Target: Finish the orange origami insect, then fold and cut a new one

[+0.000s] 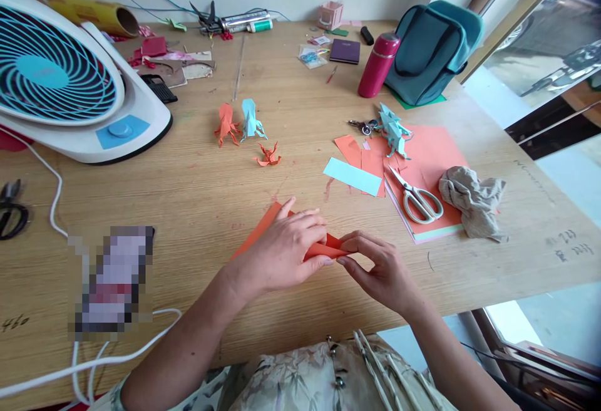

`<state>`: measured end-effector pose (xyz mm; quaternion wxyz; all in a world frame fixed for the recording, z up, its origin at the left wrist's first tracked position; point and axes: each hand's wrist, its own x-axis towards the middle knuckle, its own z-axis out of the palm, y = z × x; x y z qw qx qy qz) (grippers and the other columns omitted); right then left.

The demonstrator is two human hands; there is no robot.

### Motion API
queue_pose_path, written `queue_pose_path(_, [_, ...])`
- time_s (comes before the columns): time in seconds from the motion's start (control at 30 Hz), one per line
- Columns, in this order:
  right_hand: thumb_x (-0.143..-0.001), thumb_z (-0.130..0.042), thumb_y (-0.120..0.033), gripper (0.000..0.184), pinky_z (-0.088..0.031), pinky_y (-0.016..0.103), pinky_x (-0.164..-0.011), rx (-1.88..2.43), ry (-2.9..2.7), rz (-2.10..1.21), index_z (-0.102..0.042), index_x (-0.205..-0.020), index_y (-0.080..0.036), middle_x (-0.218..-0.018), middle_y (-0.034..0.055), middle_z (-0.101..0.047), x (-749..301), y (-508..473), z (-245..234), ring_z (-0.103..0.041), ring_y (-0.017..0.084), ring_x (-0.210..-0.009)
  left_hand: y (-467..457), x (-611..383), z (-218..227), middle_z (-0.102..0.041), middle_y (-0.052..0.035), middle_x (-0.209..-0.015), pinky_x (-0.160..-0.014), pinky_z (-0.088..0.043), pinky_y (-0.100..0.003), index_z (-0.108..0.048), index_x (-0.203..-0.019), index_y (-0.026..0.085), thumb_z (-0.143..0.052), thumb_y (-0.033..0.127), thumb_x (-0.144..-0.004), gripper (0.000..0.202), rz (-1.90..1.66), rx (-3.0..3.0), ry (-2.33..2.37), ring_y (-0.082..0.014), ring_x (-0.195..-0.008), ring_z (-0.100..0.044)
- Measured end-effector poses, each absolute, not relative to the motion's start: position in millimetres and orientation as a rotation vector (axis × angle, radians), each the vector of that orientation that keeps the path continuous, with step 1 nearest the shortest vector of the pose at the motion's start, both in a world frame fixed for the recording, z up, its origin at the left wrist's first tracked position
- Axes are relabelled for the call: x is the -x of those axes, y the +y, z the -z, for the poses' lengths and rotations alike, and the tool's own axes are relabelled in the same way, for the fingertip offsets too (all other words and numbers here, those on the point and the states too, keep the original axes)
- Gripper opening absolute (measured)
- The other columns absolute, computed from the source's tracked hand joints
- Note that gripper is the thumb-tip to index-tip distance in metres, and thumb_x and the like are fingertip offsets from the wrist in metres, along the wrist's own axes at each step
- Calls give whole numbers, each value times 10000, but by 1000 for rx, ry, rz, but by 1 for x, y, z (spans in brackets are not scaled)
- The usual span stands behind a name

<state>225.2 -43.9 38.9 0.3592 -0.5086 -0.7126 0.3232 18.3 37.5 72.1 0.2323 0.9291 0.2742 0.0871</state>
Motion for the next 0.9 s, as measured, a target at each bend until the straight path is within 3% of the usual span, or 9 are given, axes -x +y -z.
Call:
queue_pose_path(0.07, [-982, -565, -272, 106, -514, 305, -762, 1282, -1860, -832, -647, -952, -213, -971, 60, -703, -227, -44, -42, -660, 169, -861, 42, -18, -79, -718, -9, -1000, -1189, -246, -560, -640, -880, 205, -637, 308, -922, 110, -149, -2493, 721, -203, -1007, -673])
queue_pose_path(0.13, [-981, -567, -282, 111, -525, 315, -776, 1270, -1829, -851, -651, -948, -217, -968, 61, -706, -228, -42, -42, -667, 176, -873, 45, -18, -85, -683, 17, -884, -1132, -332, -495, -629, -827, 205, -639, 280, -914, 116, -128, -2473, 720, -164, -855, -651])
queue_pose_path(0.23, [-960, -611, -329, 119, -551, 320, -810, 1257, -1625, -944, -645, -1005, -225, -976, 58, -697, -227, -36, -35, -673, 182, -896, 46, -19, -89, -646, 1, -880, -935, -457, -371, -615, -786, 201, -637, 266, -914, 146, -189, -2471, 767, -174, -863, -614])
queue_pose_path(0.33, [-906, -683, -417, 280, -571, 317, -800, 1212, -1341, -1103, -623, -1112, -237, -1069, 73, -679, -225, -23, -25, -673, 180, -904, 45, -20, -90, -621, -5, -899, -734, -469, -287, -616, -814, 203, -618, 250, -933, 128, -217, -2425, 865, -163, -826, -605])
queue_pose_path(0.43, [-852, -720, -506, 375, -566, 317, -748, 1166, -1185, -1292, -649, -1098, -232, -957, 54, -697, -222, -7, -19, -664, 173, -813, 43, -23, -88, -613, -3, -911, -692, -458, -275, -606, -834, 198, -629, 214, -928, 98, -267, -2426, 978, -152, -790, -607])
queue_pose_path(0.53, [-816, -731, -561, 364, -541, 313, -718, 1126, -1142, -1386, -688, -898, -209, -772, 20, -675, -220, 4, -16, -632, 163, -727, 40, -27, -86, -613, -3, -906, -698, -461, -282, -588, -825, 192, -633, 194, -927, 111, -314, -2461, 1041, -155, -800, -611])
queue_pose_path(0.63, [-805, -743, -551, 357, -517, 300, -702, 1094, -1102, -1398, -680, -767, -202, -737, 12, -658, -221, 9, -13, -609, 154, -712, 37, -33, -83, -618, -10, -901, -701, -467, -303, -579, -821, 192, -634, 199, -929, 122, -315, -2525, 1104, -169, -808, -610])
queue_pose_path(0.9, [-830, -733, -510, 278, -543, 322, -795, 1055, -1066, -1460, -744, -889, -239, -872, 24, -714, -226, 8, -12, -663, 185, -842, 27, -45, -79, -614, -17, -839, -648, -443, -334, -574, -868, 196, -616, 196, -930, 75, -314, -2673, 1183, -188, -741, -597])
